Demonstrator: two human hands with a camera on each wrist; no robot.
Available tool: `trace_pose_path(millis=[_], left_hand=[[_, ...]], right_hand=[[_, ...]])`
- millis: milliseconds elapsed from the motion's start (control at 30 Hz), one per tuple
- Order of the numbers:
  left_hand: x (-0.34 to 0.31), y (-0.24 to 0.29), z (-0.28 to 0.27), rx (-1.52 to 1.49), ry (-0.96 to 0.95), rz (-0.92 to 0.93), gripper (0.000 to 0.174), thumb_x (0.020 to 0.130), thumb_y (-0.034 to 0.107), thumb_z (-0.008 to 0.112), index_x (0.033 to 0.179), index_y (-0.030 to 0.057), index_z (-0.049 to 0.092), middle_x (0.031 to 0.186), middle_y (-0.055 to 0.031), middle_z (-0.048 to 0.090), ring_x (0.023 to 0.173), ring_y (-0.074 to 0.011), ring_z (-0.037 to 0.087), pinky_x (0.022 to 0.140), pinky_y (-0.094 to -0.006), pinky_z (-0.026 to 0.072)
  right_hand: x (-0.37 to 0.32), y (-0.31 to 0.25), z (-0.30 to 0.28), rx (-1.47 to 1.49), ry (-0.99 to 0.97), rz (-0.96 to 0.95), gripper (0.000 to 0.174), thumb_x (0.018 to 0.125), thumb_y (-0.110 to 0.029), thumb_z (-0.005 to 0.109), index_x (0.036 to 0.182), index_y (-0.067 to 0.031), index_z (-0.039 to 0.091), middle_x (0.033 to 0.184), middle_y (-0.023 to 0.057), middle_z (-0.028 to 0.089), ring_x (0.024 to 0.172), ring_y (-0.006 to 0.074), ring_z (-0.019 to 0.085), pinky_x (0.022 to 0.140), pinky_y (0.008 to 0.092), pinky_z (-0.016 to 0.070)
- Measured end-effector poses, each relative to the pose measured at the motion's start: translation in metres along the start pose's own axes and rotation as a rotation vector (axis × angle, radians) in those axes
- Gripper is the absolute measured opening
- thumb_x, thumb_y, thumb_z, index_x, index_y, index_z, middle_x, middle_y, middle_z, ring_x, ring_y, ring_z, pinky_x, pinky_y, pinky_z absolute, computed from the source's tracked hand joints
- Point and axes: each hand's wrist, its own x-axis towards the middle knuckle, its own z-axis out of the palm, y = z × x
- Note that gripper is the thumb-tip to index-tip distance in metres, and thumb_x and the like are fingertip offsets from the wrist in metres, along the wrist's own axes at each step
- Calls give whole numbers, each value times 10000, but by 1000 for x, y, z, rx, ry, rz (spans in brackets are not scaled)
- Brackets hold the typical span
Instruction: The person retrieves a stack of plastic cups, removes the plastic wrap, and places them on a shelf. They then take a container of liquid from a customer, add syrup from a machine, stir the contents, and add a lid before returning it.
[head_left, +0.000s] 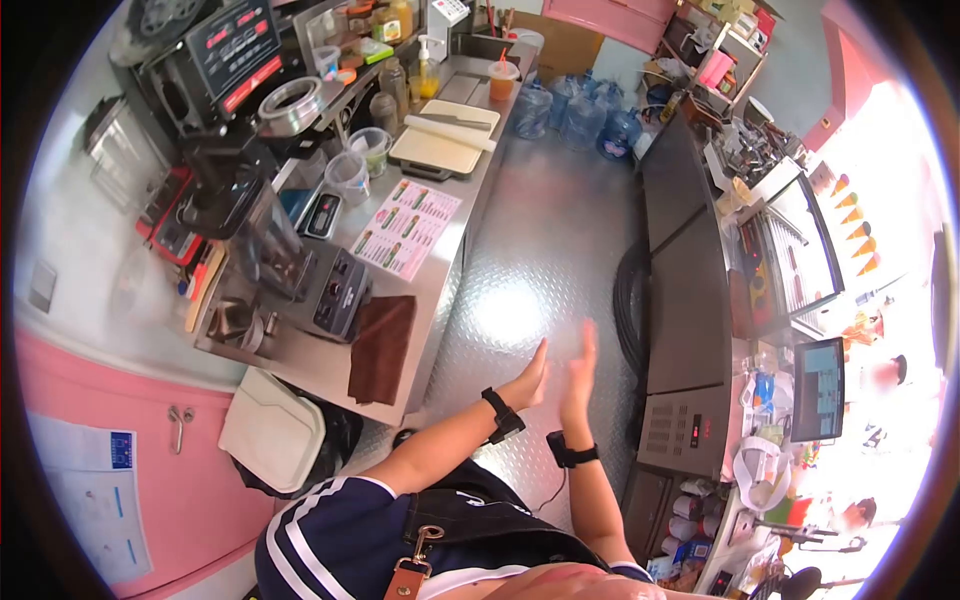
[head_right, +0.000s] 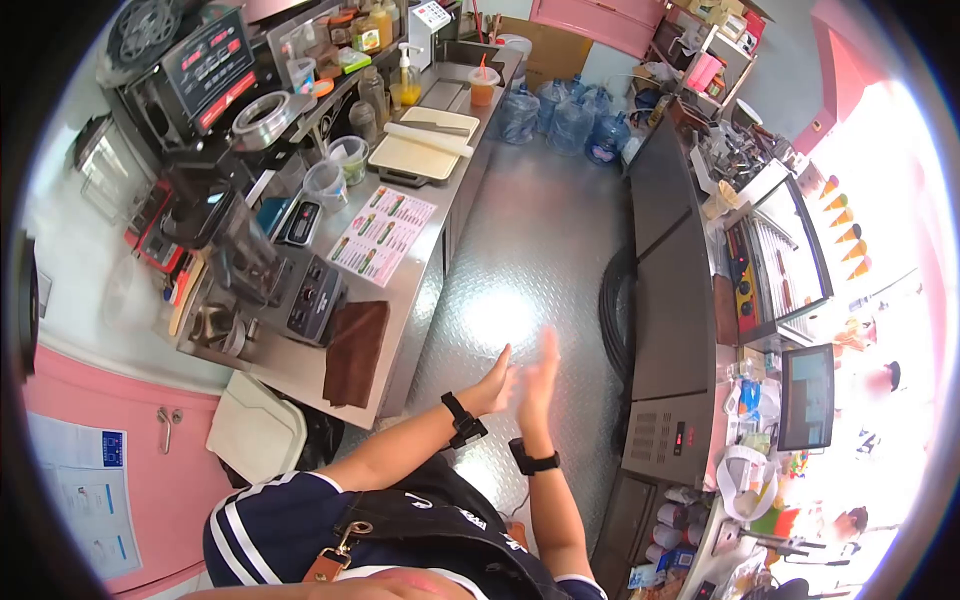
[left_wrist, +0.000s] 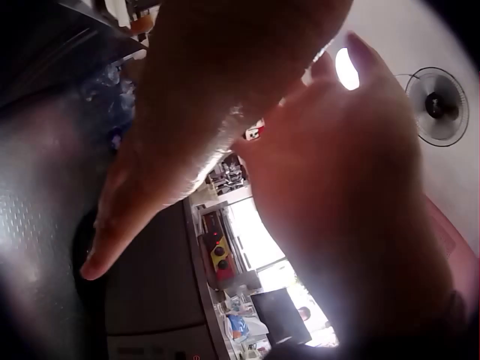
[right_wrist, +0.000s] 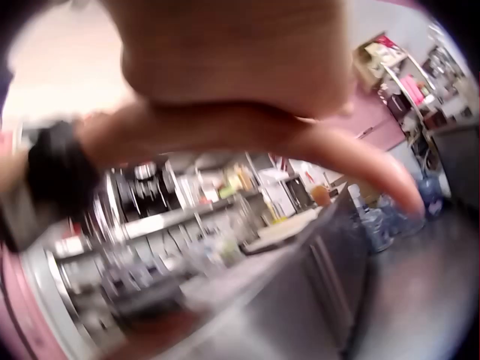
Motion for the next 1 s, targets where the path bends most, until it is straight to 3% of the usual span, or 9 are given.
trace_pose_path(millis=[67, 133, 267, 333, 433, 533, 600, 733, 1000], left_hand=[[19, 15, 11, -401, -451, 209, 663, 965, 521, 277, 1476, 128, 126, 1532, -79, 120, 1413, -223, 74, 1140, -408, 82], [31, 42, 7, -373, -333, 153, 638, 972, 468, 312, 1480, 129, 126, 1536, -82, 105, 1419, -216, 24, 1138, -377, 66], [85, 87, 12, 818, 92, 962, 553, 976, 365, 306, 1458, 108, 222, 1531, -88, 147, 1421, -251, 69, 1135, -408, 16], [103, 119, 28, 1123, 139, 988, 521, 977, 338, 300, 1447, 117, 264, 1524, -120, 159, 1414, -309, 86, 1122, -475, 49], [262, 122, -21, 1469, 428, 409, 483, 963, 382, 323, 1421, 227, 323, 1455, -169, 281, 1348, -376, 240, 1075, -555, 164], [235, 227, 46, 73, -127, 141, 605, 935, 525, 363, 1422, 170, 312, 1453, -108, 310, 1318, -273, 315, 1051, -418, 289], [256, 248, 86, -240, -316, -21, 761, 889, 578, 420, 1436, 73, 260, 1465, -99, 304, 1365, -245, 242, 1098, -410, 207], [330, 288, 102, 461, 104, 534, 647, 905, 391, 538, 1410, 48, 322, 1472, -116, 297, 1376, -220, 234, 1106, -343, 200], [432, 403, 69, 274, 765, 695, 808, 789, 242, 723, 1406, 2, 260, 1430, -224, 321, 1350, -290, 287, 1090, -365, 248]], right_hand=[[32, -1, -3, -205, 33, -88, 655, 957, -483, 325, 1464, -99, 170, 1525, 100, 160, 1399, 268, 143, 1127, 457, 110], [65, -1, -5, -414, 67, -181, 658, 967, -467, 310, 1463, -64, 153, 1526, 114, 147, 1407, 257, 110, 1134, 432, 94], [125, -24, 20, -553, -132, -159, 641, 958, -526, 300, 1487, -216, 111, 1548, 34, 85, 1407, 284, 121, 1100, 512, 114], [142, -42, 55, -127, -193, 105, 641, 974, -416, 327, 1475, -75, 118, 1538, 113, 104, 1411, 266, 116, 1130, 373, 112], [180, -116, 72, -58, -379, 43, 648, 943, -414, 390, 1476, -120, 166, 1534, 130, 125, 1409, 271, 140, 1121, 447, 115], [241, -150, 64, -789, -519, -401, 682, 905, -409, 454, 1475, -145, 188, 1523, 162, 156, 1401, 291, 177, 1096, 522, 140], [285, -165, 62, -1264, -497, -679, 662, 876, -353, 517, 1442, -105, 282, 1489, 198, 232, 1373, 315, 250, 1080, 536, 175], [452, -174, -31, -1682, -59, -160, 502, 816, -153, 621, 1283, -40, 474, 1312, 214, 480, 1239, 360, 433, 1035, 403, 330], [674, -274, 48, -1386, -627, -406, 615, 760, -225, 701, 1295, -64, 445, 1273, 198, 507, 1199, 326, 473, 1032, 456, 312]])
